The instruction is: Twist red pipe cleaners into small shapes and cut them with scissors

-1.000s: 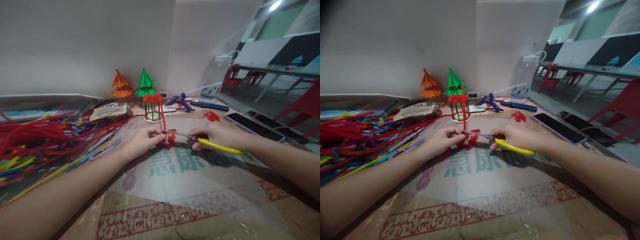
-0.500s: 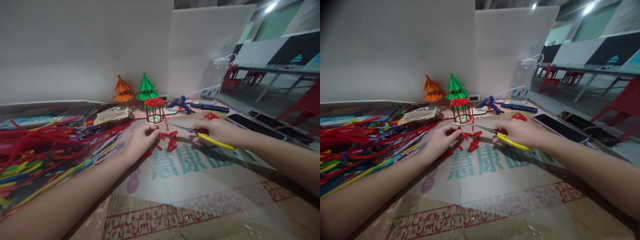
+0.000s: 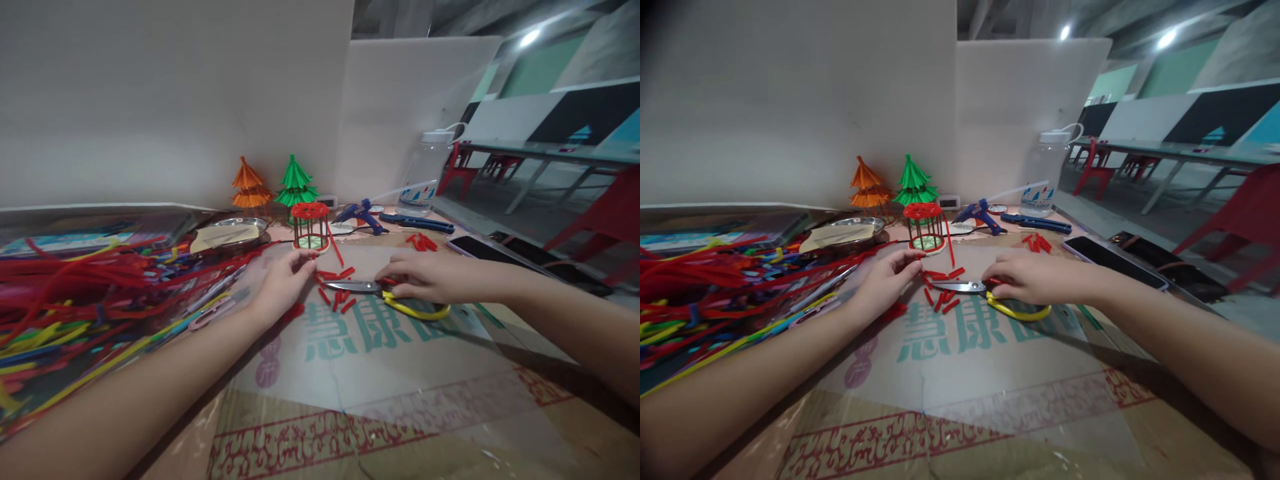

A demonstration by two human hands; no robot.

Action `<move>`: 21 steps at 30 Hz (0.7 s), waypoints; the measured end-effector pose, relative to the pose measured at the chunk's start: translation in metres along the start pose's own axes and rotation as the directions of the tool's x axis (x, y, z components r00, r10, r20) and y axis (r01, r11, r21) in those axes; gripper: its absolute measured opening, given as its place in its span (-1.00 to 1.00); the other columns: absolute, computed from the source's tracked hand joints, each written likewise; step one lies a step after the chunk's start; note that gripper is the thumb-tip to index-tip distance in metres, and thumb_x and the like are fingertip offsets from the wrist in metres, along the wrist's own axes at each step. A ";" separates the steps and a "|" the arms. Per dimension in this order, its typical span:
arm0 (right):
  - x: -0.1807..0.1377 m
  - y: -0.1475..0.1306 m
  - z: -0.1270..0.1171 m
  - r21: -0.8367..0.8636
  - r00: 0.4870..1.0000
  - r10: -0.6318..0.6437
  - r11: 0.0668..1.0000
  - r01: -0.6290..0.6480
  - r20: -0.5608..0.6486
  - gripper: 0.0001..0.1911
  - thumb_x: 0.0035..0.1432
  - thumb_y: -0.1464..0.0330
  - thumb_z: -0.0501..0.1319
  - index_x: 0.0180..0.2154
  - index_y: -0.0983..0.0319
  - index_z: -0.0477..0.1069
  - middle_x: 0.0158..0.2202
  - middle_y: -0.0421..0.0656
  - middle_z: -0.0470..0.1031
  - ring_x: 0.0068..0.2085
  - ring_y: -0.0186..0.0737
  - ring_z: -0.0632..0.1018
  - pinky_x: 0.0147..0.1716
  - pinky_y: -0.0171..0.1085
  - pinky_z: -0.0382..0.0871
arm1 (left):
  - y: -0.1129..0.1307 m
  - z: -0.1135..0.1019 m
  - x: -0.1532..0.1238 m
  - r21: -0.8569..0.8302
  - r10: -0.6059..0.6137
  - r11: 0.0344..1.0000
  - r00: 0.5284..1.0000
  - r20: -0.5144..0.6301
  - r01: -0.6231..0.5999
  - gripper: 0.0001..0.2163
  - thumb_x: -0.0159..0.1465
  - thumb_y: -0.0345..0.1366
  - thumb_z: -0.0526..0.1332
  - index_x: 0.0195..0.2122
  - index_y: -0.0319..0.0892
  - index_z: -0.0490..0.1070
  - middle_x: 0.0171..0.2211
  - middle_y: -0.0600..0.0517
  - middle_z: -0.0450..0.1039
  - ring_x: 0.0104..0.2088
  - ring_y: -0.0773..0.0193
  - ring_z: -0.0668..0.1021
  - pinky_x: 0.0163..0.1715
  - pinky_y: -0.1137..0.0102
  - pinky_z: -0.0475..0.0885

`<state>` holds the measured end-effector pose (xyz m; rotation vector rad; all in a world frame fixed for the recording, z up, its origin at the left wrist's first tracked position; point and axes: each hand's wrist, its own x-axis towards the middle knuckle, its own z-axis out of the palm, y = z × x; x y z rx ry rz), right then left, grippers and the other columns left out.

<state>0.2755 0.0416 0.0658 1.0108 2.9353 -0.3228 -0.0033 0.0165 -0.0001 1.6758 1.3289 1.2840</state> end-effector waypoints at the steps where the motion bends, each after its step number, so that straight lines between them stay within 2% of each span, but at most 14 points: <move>1: 0.004 -0.003 -0.001 0.015 0.999 0.041 0.999 -0.041 -0.030 -0.58 0.27 0.10 0.02 -0.08 0.17 0.50 -0.18 -0.05 0.53 -0.19 -0.09 0.51 -0.24 -0.22 0.29 | 0.001 0.000 -0.001 -0.006 -0.011 1.000 1.000 0.011 0.011 -0.71 0.23 -0.25 0.20 -0.04 -0.24 0.45 -0.19 -0.04 0.55 -0.21 0.23 0.55 -0.15 0.38 0.40; 3: 0.016 -0.007 -0.002 0.023 0.987 0.114 0.993 -0.112 -0.112 -0.57 0.29 0.09 -0.02 -0.22 0.20 0.51 -0.26 -0.07 0.55 -0.27 -0.14 0.51 -0.31 -0.25 0.26 | 0.002 0.000 -0.001 -0.021 -0.028 0.999 0.999 0.028 0.029 -0.69 0.22 -0.25 0.22 -0.03 -0.22 0.46 -0.19 -0.04 0.56 -0.20 0.21 0.56 -0.14 0.36 0.40; 5: 0.035 -0.008 -0.002 0.007 0.976 0.142 0.990 -0.143 -0.164 -0.58 0.26 0.08 0.00 -0.27 0.21 0.49 -0.29 -0.08 0.56 -0.30 -0.16 0.50 -0.36 -0.27 0.23 | 0.002 0.000 -0.002 -0.031 -0.033 0.999 0.998 0.044 0.035 -0.73 0.21 -0.24 0.23 -0.10 -0.22 0.49 -0.19 -0.05 0.56 -0.20 0.20 0.56 -0.15 0.36 0.41; 9: 0.084 -0.002 -0.003 -0.027 0.965 0.257 0.966 -0.259 -0.059 -0.49 0.20 -0.02 0.00 -0.35 0.22 0.50 -0.38 -0.08 0.55 -0.40 -0.17 0.49 -0.47 -0.28 0.17 | 0.004 0.000 -0.003 -0.008 -0.013 1.000 0.998 0.064 0.014 -0.81 0.23 -0.22 0.21 -0.25 -0.23 0.48 -0.28 -0.03 0.55 -0.26 0.21 0.55 -0.21 0.37 0.40; 12: 0.119 0.003 -0.004 -0.019 0.954 0.293 0.956 -0.293 0.056 -0.40 0.12 -0.13 0.02 -0.43 0.24 0.51 -0.45 -0.05 0.53 -0.43 -0.14 0.49 -0.46 -0.25 0.20 | 0.006 0.000 -0.003 0.024 0.003 1.000 0.998 0.064 -0.005 -0.82 0.23 -0.19 0.21 -0.30 -0.21 0.47 -0.34 0.00 0.53 -0.29 0.22 0.53 -0.23 0.39 0.38; 14: 0.136 0.004 -0.004 -0.021 0.943 0.321 0.947 -0.320 0.090 -0.45 0.09 -0.08 0.09 -0.49 0.26 0.51 -0.51 -0.04 0.51 -0.48 -0.14 0.48 -0.47 -0.24 0.21 | 0.007 0.000 -0.003 0.031 0.004 0.999 0.998 0.069 -0.006 -0.82 0.23 -0.19 0.20 -0.32 -0.21 0.46 -0.35 0.01 0.52 -0.29 0.21 0.52 -0.23 0.39 0.38; 17: 0.149 0.005 -0.001 0.018 0.932 0.340 0.939 -0.345 0.129 -0.65 0.07 0.13 0.19 -0.52 0.27 0.50 -0.57 -0.10 0.48 -0.57 -0.23 0.45 -0.51 -0.27 0.21 | 0.008 0.000 -0.002 0.019 -0.002 1.000 0.997 0.083 0.001 -0.83 0.23 -0.20 0.19 -0.34 -0.21 0.45 -0.36 0.01 0.51 -0.30 0.22 0.52 -0.24 0.39 0.37; 19: 0.150 0.006 0.003 0.039 0.930 0.358 0.931 -0.362 0.086 -0.76 0.03 0.24 0.20 -0.51 0.28 0.48 -0.58 -0.12 0.47 -0.59 -0.26 0.43 -0.54 -0.30 0.19 | 0.008 0.001 -0.002 0.011 0.006 1.000 0.996 0.089 -0.007 -0.82 0.23 -0.20 0.19 -0.35 -0.22 0.45 -0.37 0.01 0.51 -0.32 0.23 0.52 -0.24 0.39 0.37; 21: 0.144 0.006 0.008 0.048 0.929 0.368 0.929 -0.367 -0.029 -0.80 0.04 0.28 0.18 -0.50 0.28 0.45 -0.57 -0.13 0.47 -0.57 -0.27 0.42 -0.56 -0.31 0.14 | 0.008 0.001 -0.002 0.003 0.025 1.000 0.996 0.091 -0.025 -0.82 0.23 -0.20 0.19 -0.35 -0.22 0.45 -0.38 0.01 0.51 -0.33 0.24 0.52 -0.24 0.40 0.38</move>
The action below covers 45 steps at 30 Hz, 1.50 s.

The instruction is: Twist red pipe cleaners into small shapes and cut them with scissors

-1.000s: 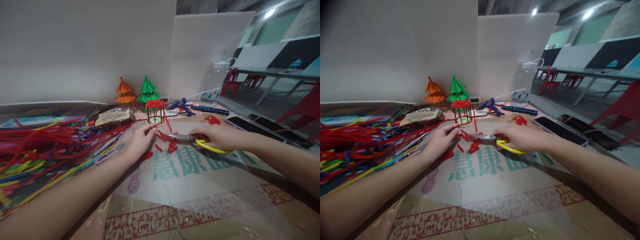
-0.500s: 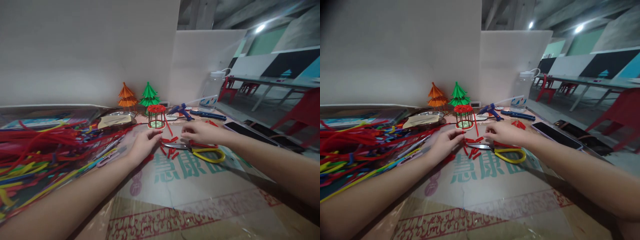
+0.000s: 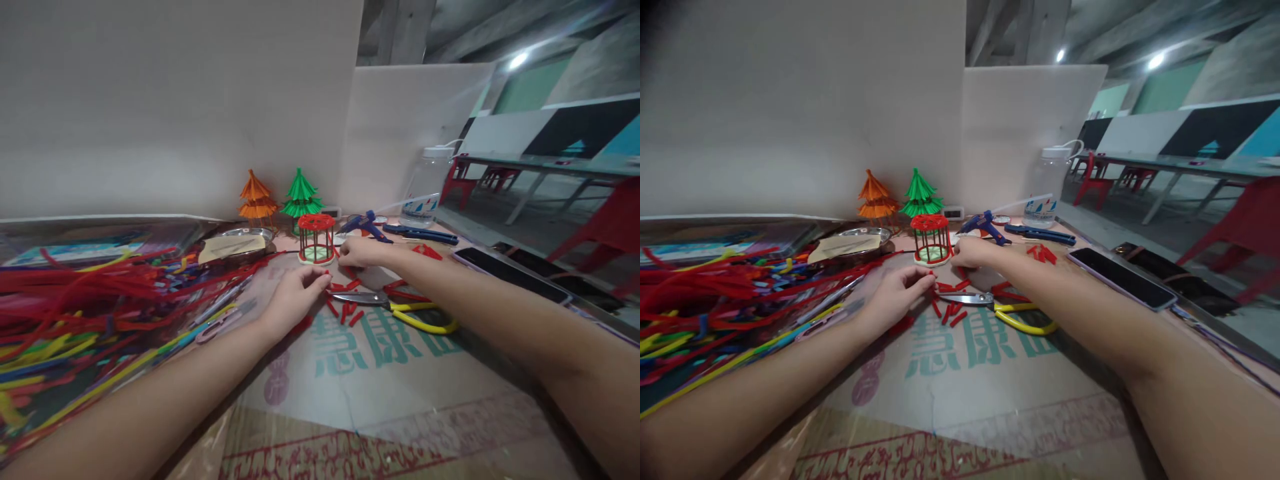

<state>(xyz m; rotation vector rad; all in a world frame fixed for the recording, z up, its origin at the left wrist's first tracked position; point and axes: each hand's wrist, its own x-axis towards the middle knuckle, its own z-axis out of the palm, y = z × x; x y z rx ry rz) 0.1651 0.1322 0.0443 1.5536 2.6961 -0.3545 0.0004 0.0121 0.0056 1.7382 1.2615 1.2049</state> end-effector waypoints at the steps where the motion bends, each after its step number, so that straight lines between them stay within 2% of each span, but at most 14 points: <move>1: -0.005 0.002 0.002 0.002 0.997 -0.005 1.000 0.006 -0.074 -0.80 0.06 0.29 0.16 -0.48 0.27 0.43 -0.54 -0.13 0.47 -0.54 -0.27 0.42 -0.55 -0.31 0.13 | 0.000 0.000 0.000 -0.005 0.007 1.000 1.000 0.000 -0.007 -0.82 0.23 -0.21 0.19 -0.36 -0.22 0.45 -0.39 0.02 0.51 -0.33 0.24 0.52 -0.25 0.40 0.38; 5: -0.035 0.006 0.008 0.017 0.937 -0.053 0.998 0.062 -0.346 -0.81 0.17 0.31 0.06 -0.41 0.25 0.35 -0.43 -0.16 0.46 -0.43 -0.30 0.40 -0.49 -0.33 0.11 | 0.001 0.000 -0.002 -0.032 0.013 0.999 1.000 0.025 -0.012 -0.81 0.23 -0.21 0.19 -0.39 -0.23 0.46 -0.41 0.01 0.54 -0.35 0.23 0.54 -0.25 0.39 0.40; 9: -0.063 0.000 0.013 0.154 0.783 -0.131 0.948 0.278 -0.608 -0.77 0.18 0.31 0.07 -0.51 0.22 0.24 -0.56 -0.25 0.29 -0.50 -0.35 0.30 -0.50 -0.34 0.09 | -0.001 0.001 -0.001 -0.058 0.008 0.998 0.999 0.051 -0.005 -0.79 0.24 -0.20 0.19 -0.35 -0.24 0.50 -0.36 -0.03 0.59 -0.33 0.20 0.57 -0.24 0.37 0.42; 11: -0.070 -0.006 0.018 0.254 0.729 -0.136 0.881 0.398 -0.671 -0.76 0.18 0.31 0.08 -0.53 0.21 0.21 -0.58 -0.28 0.25 -0.52 -0.36 0.27 -0.51 -0.35 0.10 | -0.004 0.002 0.000 -0.071 0.002 0.997 0.999 0.055 0.002 -0.79 0.23 -0.19 0.21 -0.32 -0.25 0.50 -0.33 -0.05 0.60 -0.31 0.20 0.58 -0.23 0.36 0.42; 13: -0.073 -0.012 0.026 0.354 0.712 -0.109 0.809 0.469 -0.694 -0.77 0.19 0.30 0.09 -0.51 0.21 0.23 -0.57 -0.28 0.26 -0.52 -0.36 0.28 -0.52 -0.35 0.12 | -0.006 0.002 0.000 -0.083 -0.005 0.997 0.998 0.060 0.010 -0.79 0.23 -0.19 0.21 -0.30 -0.25 0.50 -0.31 -0.06 0.60 -0.29 0.20 0.58 -0.23 0.36 0.42; 15: -0.073 -0.015 0.032 0.408 0.719 -0.109 0.761 0.504 -0.686 -0.78 0.20 0.31 0.10 -0.49 0.21 0.26 -0.55 -0.27 0.29 -0.51 -0.36 0.31 -0.51 -0.35 0.16 | -0.006 0.001 0.000 -0.083 -0.002 0.996 0.997 0.071 0.008 -0.79 0.23 -0.20 0.21 -0.27 -0.26 0.50 -0.30 -0.07 0.60 -0.28 0.20 0.58 -0.23 0.36 0.43; 20: -0.075 -0.019 0.033 0.416 0.717 -0.132 0.737 0.532 -0.684 -0.80 0.20 0.32 0.14 -0.47 0.22 0.31 -0.54 -0.26 0.32 -0.48 -0.36 0.34 -0.47 -0.34 0.20 | 0.004 0.000 -0.004 -0.034 -0.008 0.999 0.997 0.079 0.010 -0.78 0.25 -0.21 0.21 -0.30 -0.27 0.54 -0.31 -0.08 0.60 -0.31 0.22 0.57 -0.23 0.37 0.41; 25: -0.080 -0.027 0.035 0.600 0.783 -0.074 0.600 0.530 -0.618 -0.81 0.21 0.27 0.15 -0.41 0.23 0.33 -0.54 -0.28 0.32 -0.50 -0.37 0.36 -0.49 -0.34 0.24 | 0.011 0.005 -0.009 -0.108 -0.032 0.993 0.996 0.079 0.040 -0.80 0.24 -0.22 0.22 -0.35 -0.25 0.54 -0.35 -0.03 0.59 -0.36 0.27 0.54 -0.27 0.39 0.40; 28: -0.082 -0.031 0.041 0.658 0.801 -0.050 0.541 0.524 -0.597 -0.81 0.20 0.26 0.17 -0.40 0.23 0.34 -0.51 -0.27 0.35 -0.48 -0.37 0.38 -0.48 -0.35 0.26 | 0.011 0.008 -0.011 -0.132 -0.044 0.990 0.994 0.097 0.057 -0.80 0.22 -0.20 0.23 -0.36 -0.24 0.54 -0.37 -0.02 0.58 -0.38 0.28 0.53 -0.31 0.39 0.41; 37: -0.085 -0.032 0.045 0.592 0.773 -0.061 0.606 0.531 -0.631 -0.85 0.19 0.31 0.19 -0.40 0.23 0.41 -0.44 -0.23 0.44 -0.40 -0.35 0.43 -0.39 -0.34 0.30 | 0.012 0.007 -0.011 -0.145 -0.023 0.988 0.990 0.140 0.043 -0.78 0.18 -0.17 0.27 -0.30 -0.23 0.52 -0.33 -0.01 0.57 -0.34 0.27 0.54 -0.26 0.37 0.42; 45: -0.084 -0.030 0.043 0.650 0.847 -0.132 0.585 0.486 -0.515 -0.85 0.19 0.28 0.18 -0.31 0.24 0.40 -0.37 -0.19 0.47 -0.39 -0.33 0.45 -0.41 -0.31 0.33 | 0.012 0.007 -0.012 -0.027 0.020 1.000 0.990 0.140 -0.017 -0.86 0.20 -0.26 0.22 -0.41 -0.23 0.48 -0.40 0.03 0.54 -0.38 0.28 0.53 -0.28 0.37 0.42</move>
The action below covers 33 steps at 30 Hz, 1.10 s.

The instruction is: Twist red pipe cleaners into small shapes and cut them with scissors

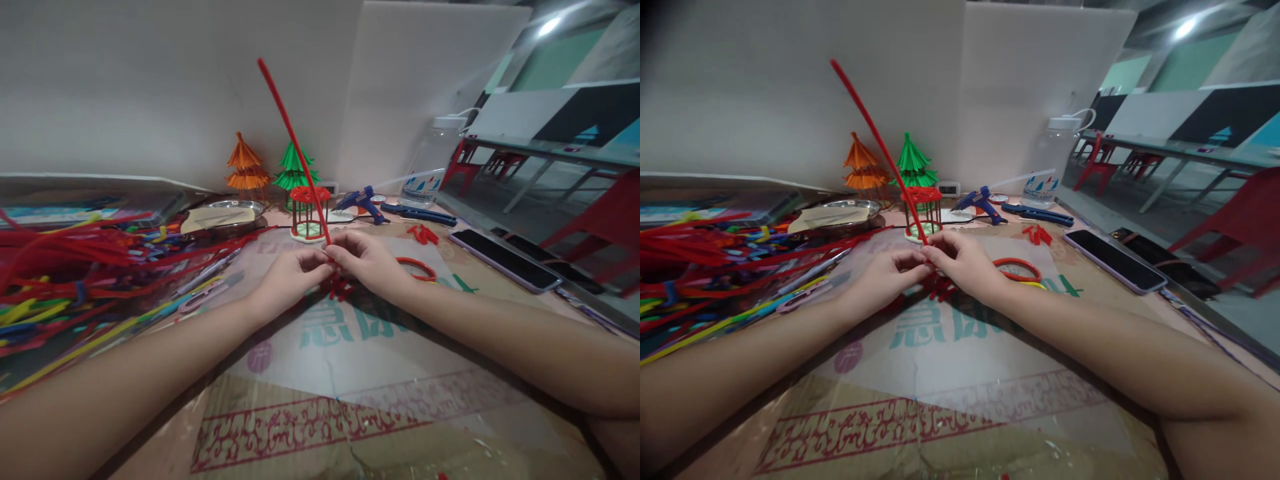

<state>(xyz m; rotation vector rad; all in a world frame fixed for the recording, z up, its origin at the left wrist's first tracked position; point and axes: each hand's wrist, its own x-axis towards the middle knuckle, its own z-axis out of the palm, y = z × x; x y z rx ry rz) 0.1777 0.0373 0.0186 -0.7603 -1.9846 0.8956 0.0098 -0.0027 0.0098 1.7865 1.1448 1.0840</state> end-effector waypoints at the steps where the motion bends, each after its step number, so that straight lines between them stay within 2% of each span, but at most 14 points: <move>1: 0.000 0.001 -0.001 0.006 1.000 0.009 1.000 -0.009 0.020 -0.85 0.19 0.27 0.18 -0.32 0.24 0.39 -0.37 -0.20 0.46 -0.40 -0.33 0.44 -0.41 -0.31 0.33 | 0.000 0.000 0.000 0.008 -0.001 1.000 1.000 0.005 0.001 -0.86 0.20 -0.26 0.22 -0.39 -0.23 0.49 -0.39 0.03 0.55 -0.37 0.28 0.54 -0.28 0.37 0.42; 5: 0.001 0.008 -0.005 0.032 0.995 0.061 0.997 -0.063 0.082 -0.84 0.17 0.26 0.20 -0.33 0.21 0.33 -0.39 -0.21 0.43 -0.40 -0.31 0.44 -0.42 -0.29 0.34 | -0.003 0.000 0.001 0.002 -0.009 1.000 1.000 0.008 0.009 -0.83 0.22 -0.23 0.22 -0.33 -0.24 0.50 -0.36 0.01 0.56 -0.35 0.26 0.55 -0.28 0.37 0.43; 8: 0.001 0.012 -0.005 0.062 0.991 0.094 0.993 -0.100 0.091 -0.84 0.17 0.25 0.19 -0.34 0.20 0.30 -0.40 -0.22 0.41 -0.41 -0.30 0.44 -0.44 -0.28 0.34 | -0.006 -0.001 0.003 -0.064 -0.006 0.998 1.000 0.000 0.006 -0.80 0.23 -0.19 0.21 -0.32 -0.23 0.48 -0.34 0.00 0.56 -0.35 0.26 0.55 -0.29 0.38 0.43; 12: 0.002 0.013 -0.004 0.128 0.987 0.088 0.986 -0.105 0.132 -0.84 0.19 0.25 0.16 -0.34 0.21 0.28 -0.44 -0.24 0.38 -0.47 -0.33 0.38 -0.49 -0.31 0.29 | -0.009 -0.001 0.005 -0.137 -0.031 0.990 0.999 -0.028 0.027 -0.76 0.24 -0.13 0.22 -0.31 -0.24 0.44 -0.42 0.03 0.53 -0.43 0.30 0.54 -0.35 0.41 0.43; 16: 0.002 0.011 -0.003 0.185 0.984 0.101 0.974 -0.127 0.144 -0.86 0.21 0.28 0.14 -0.32 0.21 0.27 -0.44 -0.24 0.37 -0.48 -0.34 0.37 -0.50 -0.31 0.28 | -0.011 -0.001 0.005 -0.228 -0.089 0.970 0.996 0.009 0.089 -0.77 0.24 -0.13 0.22 -0.28 -0.23 0.40 -0.47 0.06 0.50 -0.50 0.33 0.52 -0.45 0.44 0.42; 22: 0.004 0.012 -0.003 0.179 0.987 0.093 0.977 -0.115 0.132 -0.88 0.19 0.30 0.15 -0.35 0.21 0.26 -0.46 -0.27 0.32 -0.48 -0.35 0.35 -0.50 -0.33 0.26 | -0.011 -0.002 0.005 -0.055 -0.076 0.996 0.997 -0.009 0.075 -0.74 0.22 -0.12 0.23 -0.30 -0.26 0.49 -0.36 -0.03 0.56 -0.41 0.30 0.52 -0.39 0.43 0.39; 27: 0.003 0.011 -0.003 0.163 0.986 0.094 0.980 -0.116 0.136 -0.88 0.20 0.30 0.13 -0.35 0.20 0.26 -0.46 -0.27 0.30 -0.49 -0.36 0.34 -0.52 -0.33 0.26 | -0.010 -0.005 0.004 -0.013 -0.086 0.996 0.996 -0.015 0.086 -0.71 0.23 -0.09 0.22 -0.32 -0.24 0.54 -0.35 -0.04 0.59 -0.37 0.26 0.54 -0.34 0.40 0.41; 33: 0.003 0.016 -0.003 0.108 0.990 0.078 0.990 -0.091 0.120 -0.88 0.20 0.28 0.14 -0.34 0.19 0.29 -0.43 -0.24 0.37 -0.45 -0.32 0.40 -0.48 -0.30 0.32 | -0.008 -0.004 0.004 -0.020 -0.080 0.997 0.997 -0.003 0.080 -0.71 0.22 -0.10 0.22 -0.29 -0.23 0.57 -0.35 -0.04 0.61 -0.36 0.23 0.57 -0.35 0.38 0.44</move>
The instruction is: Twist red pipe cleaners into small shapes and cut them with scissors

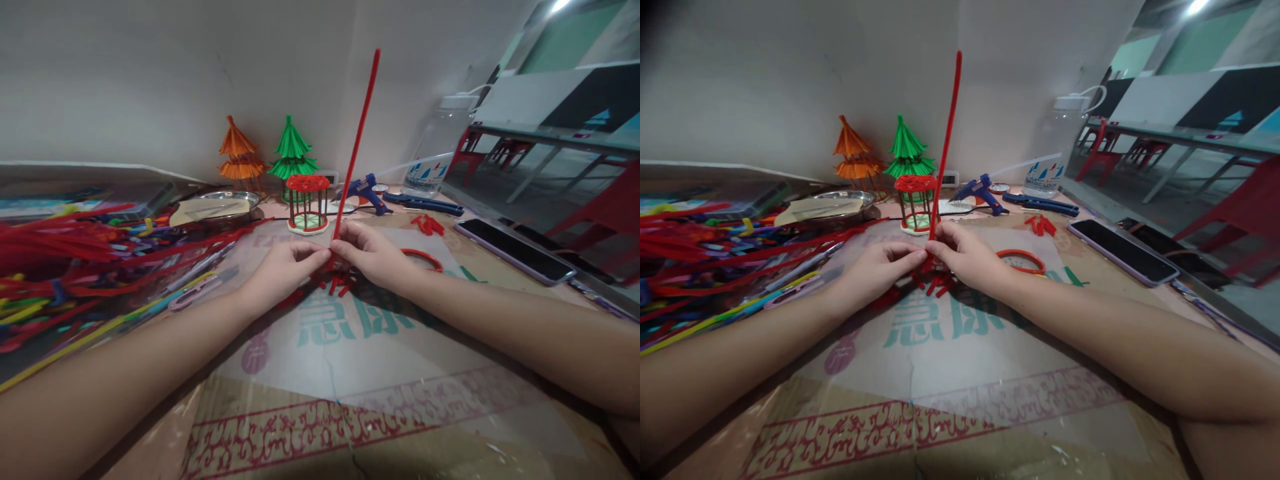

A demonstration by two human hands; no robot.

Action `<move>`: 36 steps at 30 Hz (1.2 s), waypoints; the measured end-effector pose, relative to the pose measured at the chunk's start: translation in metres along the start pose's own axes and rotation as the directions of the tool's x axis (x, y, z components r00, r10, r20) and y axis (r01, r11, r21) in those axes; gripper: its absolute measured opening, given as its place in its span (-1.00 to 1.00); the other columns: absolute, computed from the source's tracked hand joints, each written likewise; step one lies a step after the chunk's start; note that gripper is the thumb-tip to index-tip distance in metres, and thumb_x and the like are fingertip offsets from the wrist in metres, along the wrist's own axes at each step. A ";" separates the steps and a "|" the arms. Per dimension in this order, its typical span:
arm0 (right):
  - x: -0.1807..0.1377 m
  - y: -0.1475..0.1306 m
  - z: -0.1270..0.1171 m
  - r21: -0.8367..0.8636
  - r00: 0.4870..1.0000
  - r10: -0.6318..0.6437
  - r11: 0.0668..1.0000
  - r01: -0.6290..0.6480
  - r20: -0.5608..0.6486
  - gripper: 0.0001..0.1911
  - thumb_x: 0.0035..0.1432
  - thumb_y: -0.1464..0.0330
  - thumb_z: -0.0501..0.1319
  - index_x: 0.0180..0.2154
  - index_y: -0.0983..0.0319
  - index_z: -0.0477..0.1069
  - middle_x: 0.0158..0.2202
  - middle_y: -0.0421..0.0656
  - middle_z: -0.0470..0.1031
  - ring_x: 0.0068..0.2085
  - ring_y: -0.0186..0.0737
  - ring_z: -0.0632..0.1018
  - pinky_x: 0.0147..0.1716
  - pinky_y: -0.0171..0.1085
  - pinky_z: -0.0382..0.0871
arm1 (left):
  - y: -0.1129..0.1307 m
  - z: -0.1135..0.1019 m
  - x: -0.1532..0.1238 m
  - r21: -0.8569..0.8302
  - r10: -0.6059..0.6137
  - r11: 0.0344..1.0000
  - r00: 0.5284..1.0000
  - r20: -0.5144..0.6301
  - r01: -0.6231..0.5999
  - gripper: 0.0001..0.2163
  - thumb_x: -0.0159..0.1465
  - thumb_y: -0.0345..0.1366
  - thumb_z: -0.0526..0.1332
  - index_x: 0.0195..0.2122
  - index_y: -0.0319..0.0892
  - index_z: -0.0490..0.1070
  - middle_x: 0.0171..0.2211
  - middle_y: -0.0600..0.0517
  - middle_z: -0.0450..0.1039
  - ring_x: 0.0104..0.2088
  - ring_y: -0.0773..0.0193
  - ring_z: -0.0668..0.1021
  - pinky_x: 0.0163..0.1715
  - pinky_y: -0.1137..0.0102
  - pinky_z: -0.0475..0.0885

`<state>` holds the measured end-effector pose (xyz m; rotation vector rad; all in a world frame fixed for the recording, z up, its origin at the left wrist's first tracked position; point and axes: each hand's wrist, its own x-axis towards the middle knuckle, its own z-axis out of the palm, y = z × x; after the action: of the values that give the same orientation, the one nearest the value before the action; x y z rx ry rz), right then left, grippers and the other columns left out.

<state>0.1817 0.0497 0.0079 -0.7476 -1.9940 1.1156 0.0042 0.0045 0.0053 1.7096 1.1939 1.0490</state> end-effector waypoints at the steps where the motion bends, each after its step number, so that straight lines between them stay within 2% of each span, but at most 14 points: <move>1: 0.000 0.001 0.000 -0.009 1.000 0.001 1.000 -0.001 0.001 -0.88 0.20 0.28 0.15 -0.34 0.19 0.29 -0.43 -0.24 0.38 -0.45 -0.31 0.41 -0.47 -0.30 0.33 | 0.000 0.000 0.000 -0.001 0.002 1.000 1.000 0.007 -0.002 -0.72 0.22 -0.11 0.23 -0.29 -0.23 0.57 -0.34 -0.04 0.61 -0.36 0.23 0.57 -0.34 0.38 0.45; 8: 0.001 0.001 0.000 0.040 0.999 0.027 0.999 -0.028 0.030 -0.88 0.18 0.31 0.16 -0.38 0.19 0.27 -0.48 -0.26 0.36 -0.49 -0.33 0.40 -0.51 -0.30 0.30 | -0.003 0.000 0.000 -0.021 -0.006 1.000 0.999 0.054 0.007 -0.76 0.21 -0.16 0.26 -0.26 -0.23 0.56 -0.31 -0.05 0.62 -0.33 0.23 0.59 -0.28 0.37 0.46; 17: 0.002 -0.002 0.001 0.136 0.998 0.063 0.988 -0.066 0.025 -0.86 0.15 0.31 0.19 -0.39 0.19 0.25 -0.49 -0.27 0.39 -0.49 -0.33 0.43 -0.49 -0.30 0.33 | -0.001 0.001 0.000 -0.043 -0.015 0.999 0.999 0.051 0.017 -0.78 0.21 -0.17 0.25 -0.31 -0.24 0.54 -0.35 -0.04 0.60 -0.37 0.26 0.58 -0.31 0.39 0.45; 36: 0.002 -0.002 0.001 0.126 0.998 0.063 0.990 -0.066 0.032 -0.86 0.18 0.35 0.17 -0.40 0.18 0.22 -0.53 -0.28 0.39 -0.52 -0.32 0.45 -0.50 -0.29 0.34 | -0.005 0.000 0.002 -0.084 -0.043 0.995 0.997 0.057 0.048 -0.76 0.21 -0.14 0.25 -0.32 -0.24 0.54 -0.34 -0.04 0.61 -0.39 0.28 0.57 -0.38 0.43 0.41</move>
<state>0.1796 0.0502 0.0098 -0.7379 -1.9132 1.2847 0.0030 0.0081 0.0015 1.6277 1.1317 1.0044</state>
